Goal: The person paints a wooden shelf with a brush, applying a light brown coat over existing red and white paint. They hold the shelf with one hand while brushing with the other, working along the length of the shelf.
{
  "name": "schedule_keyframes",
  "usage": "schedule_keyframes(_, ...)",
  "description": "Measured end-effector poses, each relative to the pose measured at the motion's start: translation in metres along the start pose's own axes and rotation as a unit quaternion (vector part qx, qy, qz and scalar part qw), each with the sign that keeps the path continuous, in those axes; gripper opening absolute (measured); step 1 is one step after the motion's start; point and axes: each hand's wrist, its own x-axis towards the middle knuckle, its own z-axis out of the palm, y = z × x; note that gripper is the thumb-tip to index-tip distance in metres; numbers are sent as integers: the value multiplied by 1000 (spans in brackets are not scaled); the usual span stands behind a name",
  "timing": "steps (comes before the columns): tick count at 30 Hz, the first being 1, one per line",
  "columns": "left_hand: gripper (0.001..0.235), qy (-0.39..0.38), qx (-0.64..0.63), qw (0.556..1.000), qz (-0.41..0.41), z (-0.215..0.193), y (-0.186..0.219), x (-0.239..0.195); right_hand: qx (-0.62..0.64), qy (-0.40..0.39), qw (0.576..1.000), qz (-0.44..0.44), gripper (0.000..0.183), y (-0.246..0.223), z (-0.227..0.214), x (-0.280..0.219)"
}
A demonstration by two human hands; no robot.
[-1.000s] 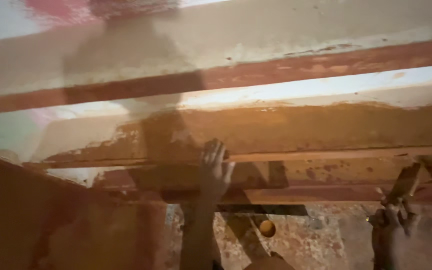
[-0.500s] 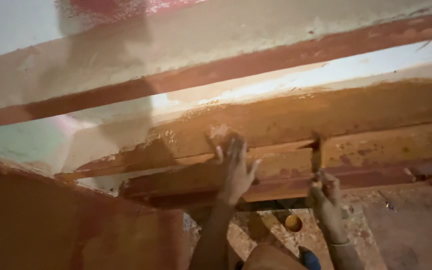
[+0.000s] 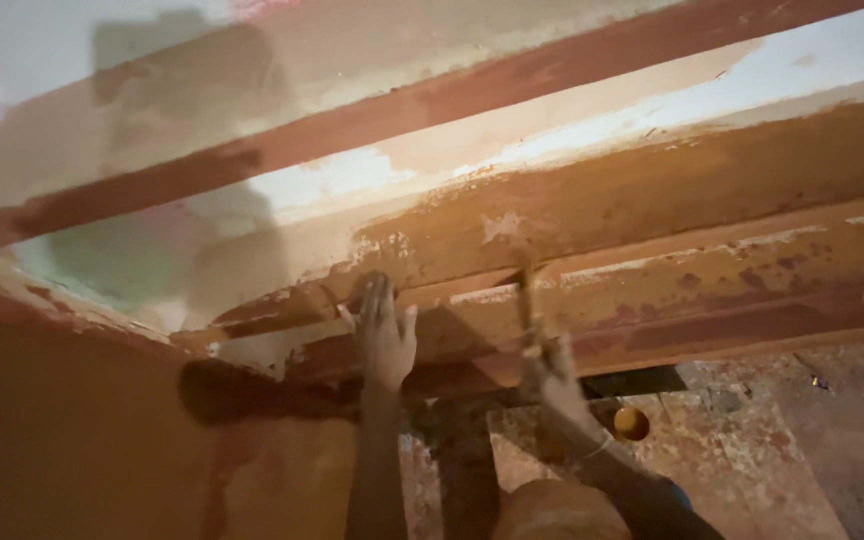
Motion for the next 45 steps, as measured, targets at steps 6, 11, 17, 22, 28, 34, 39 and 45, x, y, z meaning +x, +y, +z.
schedule_keyframes(6,50,-39,-107,991,-66,-8,-8,8,29,-96,965,241,25,25,57,-19)
schedule_keyframes(11,51,-73,-80,991,-84,-13,0,10,175,-262,945,85,24,7,22,38)
schedule_keyframes(17,67,-36,-32,999,-1,-1,1,-2,109,18,985,136,34,-54,-86,14)
schedule_keyframes(22,78,-63,-21,998,1,-2,-1,-4,75,226,971,-15,47,-83,-94,-22)
schedule_keyframes(28,78,-70,-47,996,10,-4,-3,-5,-9,222,971,-91,45,-83,-47,-15)
schedule_keyframes(34,71,-100,-16,995,-3,-2,-13,-5,-37,7,999,16,40,-11,55,-9)
schedule_keyframes(39,74,-50,-190,979,-56,1,-16,-4,102,-65,956,267,42,26,96,-6)
schedule_keyframes(45,75,10,-267,964,-7,4,-18,-11,378,-149,887,217,41,-21,20,23)
